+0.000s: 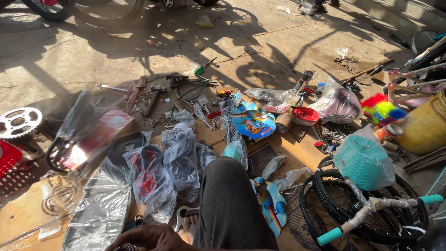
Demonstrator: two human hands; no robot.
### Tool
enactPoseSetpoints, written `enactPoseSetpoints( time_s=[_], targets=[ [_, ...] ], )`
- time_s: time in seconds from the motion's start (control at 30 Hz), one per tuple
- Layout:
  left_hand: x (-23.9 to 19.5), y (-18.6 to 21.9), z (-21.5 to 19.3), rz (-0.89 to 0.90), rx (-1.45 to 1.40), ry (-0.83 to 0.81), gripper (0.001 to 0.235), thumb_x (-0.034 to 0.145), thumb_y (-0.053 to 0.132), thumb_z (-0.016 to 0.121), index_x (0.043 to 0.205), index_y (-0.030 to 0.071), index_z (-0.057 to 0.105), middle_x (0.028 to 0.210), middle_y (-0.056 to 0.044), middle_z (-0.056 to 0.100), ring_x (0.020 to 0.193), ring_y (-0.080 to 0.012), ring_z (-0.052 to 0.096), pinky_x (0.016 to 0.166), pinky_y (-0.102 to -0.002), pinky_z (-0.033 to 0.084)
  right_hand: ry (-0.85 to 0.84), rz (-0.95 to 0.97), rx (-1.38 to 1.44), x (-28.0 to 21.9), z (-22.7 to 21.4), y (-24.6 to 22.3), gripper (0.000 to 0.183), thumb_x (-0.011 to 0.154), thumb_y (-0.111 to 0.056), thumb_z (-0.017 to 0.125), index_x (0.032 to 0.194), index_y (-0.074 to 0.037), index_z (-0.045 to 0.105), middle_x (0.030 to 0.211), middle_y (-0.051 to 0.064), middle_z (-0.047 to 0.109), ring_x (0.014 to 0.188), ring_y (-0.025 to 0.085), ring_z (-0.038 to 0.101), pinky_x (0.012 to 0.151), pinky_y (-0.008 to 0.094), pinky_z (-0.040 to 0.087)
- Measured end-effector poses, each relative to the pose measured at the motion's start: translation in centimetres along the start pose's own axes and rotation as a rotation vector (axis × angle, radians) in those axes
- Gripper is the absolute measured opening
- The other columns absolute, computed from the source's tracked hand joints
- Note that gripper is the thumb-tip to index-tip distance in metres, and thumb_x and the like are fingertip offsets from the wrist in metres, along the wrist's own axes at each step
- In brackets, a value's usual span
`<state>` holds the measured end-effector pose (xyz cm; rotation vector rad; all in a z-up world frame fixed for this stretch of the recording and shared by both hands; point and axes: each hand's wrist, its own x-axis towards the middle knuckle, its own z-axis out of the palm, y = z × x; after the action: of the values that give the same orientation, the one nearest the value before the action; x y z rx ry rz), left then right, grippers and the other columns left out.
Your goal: The person sits on the ground and handles a bicycle bottom bracket bearing, inspecting it and rotating the ball bearings with their fingers. They then place the bearing into the bottom bracket shell of a bicycle frame and rotate it to check the fit.
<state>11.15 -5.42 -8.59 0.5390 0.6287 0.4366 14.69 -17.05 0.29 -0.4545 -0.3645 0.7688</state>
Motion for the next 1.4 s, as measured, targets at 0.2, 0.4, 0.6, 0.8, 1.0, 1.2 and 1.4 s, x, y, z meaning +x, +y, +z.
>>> enactPoseSetpoints(
  time_s=[0.2, 0.4, 0.6, 0.8, 1.0, 1.2, 1.4],
  targets=[
    [-4.1, 3.2, -0.1, -0.296, -1.139, -0.692, 0.013, 0.101, 0.007, 0.067, 0.112, 0.001, 0.066, 0.103, -0.018, 0.07, 0.093, -0.0323, 0.069, 0.087, -0.049, 0.057, 0.014, 0.127, -0.134, 2.2, 4.3, -3.2, 0.052, 0.094, -0.004, 0.077, 0.143, 0.001, 0.059, 0.127, 0.015, 0.069, 0.116, 0.024, 0.066, 0.097, 0.034, 0.053],
    [-11.8, 10.8, 1.3, 0.798, 0.031, 0.039, 0.011, 0.102, 0.004, 0.063, 0.108, -0.004, 0.063, 0.105, -0.015, 0.067, 0.084, -0.0193, 0.063, 0.078, -0.033, 0.054, -0.188, 0.255, -0.214, 6.5, 5.8, -6.6, 0.052, 0.102, -0.011, 0.072, 0.149, 0.003, 0.053, 0.134, 0.02, 0.065, 0.118, 0.03, 0.068, 0.098, 0.045, 0.059],
    [-10.0, 16.6, 0.6, 1.215, 0.306, 0.127, 0.048, 0.099, 0.027, 0.075, 0.135, 0.001, 0.057, 0.129, -0.011, 0.061, 0.117, -0.0196, 0.062, 0.106, -0.035, 0.053, -0.446, 0.387, -0.783, 13.1, 9.4, -7.3, 0.057, 0.089, -0.004, 0.078, 0.143, 0.003, 0.06, 0.127, 0.015, 0.068, 0.109, 0.023, 0.069, 0.095, 0.039, 0.06],
    [-6.3, 16.5, -0.7, 1.158, 0.741, 0.164, 0.069, 0.087, 0.03, 0.086, 0.142, 0.001, 0.055, 0.14, -0.015, 0.062, 0.137, -0.0307, 0.059, 0.119, -0.044, 0.045, -0.762, 0.402, -1.378, 18.8, 12.9, -3.8, 0.056, 0.078, -0.005, 0.084, 0.131, -0.004, 0.068, 0.112, 0.008, 0.072, 0.101, 0.016, 0.07, 0.091, 0.033, 0.061],
    [-3.7, 14.6, -1.3, 1.068, 0.674, 0.224, 0.069, 0.085, 0.027, 0.086, 0.142, 0.001, 0.056, 0.14, -0.017, 0.063, 0.137, -0.0311, 0.059, 0.118, -0.043, 0.046, -1.001, 0.263, -1.699, 21.2, 14.8, -0.6, 0.055, 0.07, -0.008, 0.084, 0.124, -0.009, 0.071, 0.108, 0.006, 0.076, 0.095, 0.019, 0.073, 0.085, 0.034, 0.06],
    [-2.8, 13.9, -1.5, 1.089, 0.711, 0.236, 0.068, 0.084, 0.029, 0.086, 0.139, 0.002, 0.057, 0.138, -0.017, 0.063, 0.134, -0.0329, 0.06, 0.116, -0.044, 0.048, -1.244, 0.201, -1.761, 22.4, 15.7, 1.0, 0.055, 0.071, -0.004, 0.079, 0.125, -0.009, 0.071, 0.105, 0.01, 0.07, 0.099, 0.025, 0.069, 0.086, 0.04, 0.057],
    [-2.0, 14.3, -1.6, 1.125, 0.783, 0.195, 0.061, 0.084, 0.033, 0.086, 0.134, 0.006, 0.065, 0.136, -0.014, 0.067, 0.135, -0.0324, 0.062, 0.119, -0.047, 0.046, -1.291, 0.354, -1.873, 22.4, 16.2, 2.2, 0.053, 0.074, -0.003, 0.077, 0.126, -0.011, 0.073, 0.099, 0.008, 0.069, 0.095, 0.024, 0.067, 0.084, 0.043, 0.055]
  ],
)
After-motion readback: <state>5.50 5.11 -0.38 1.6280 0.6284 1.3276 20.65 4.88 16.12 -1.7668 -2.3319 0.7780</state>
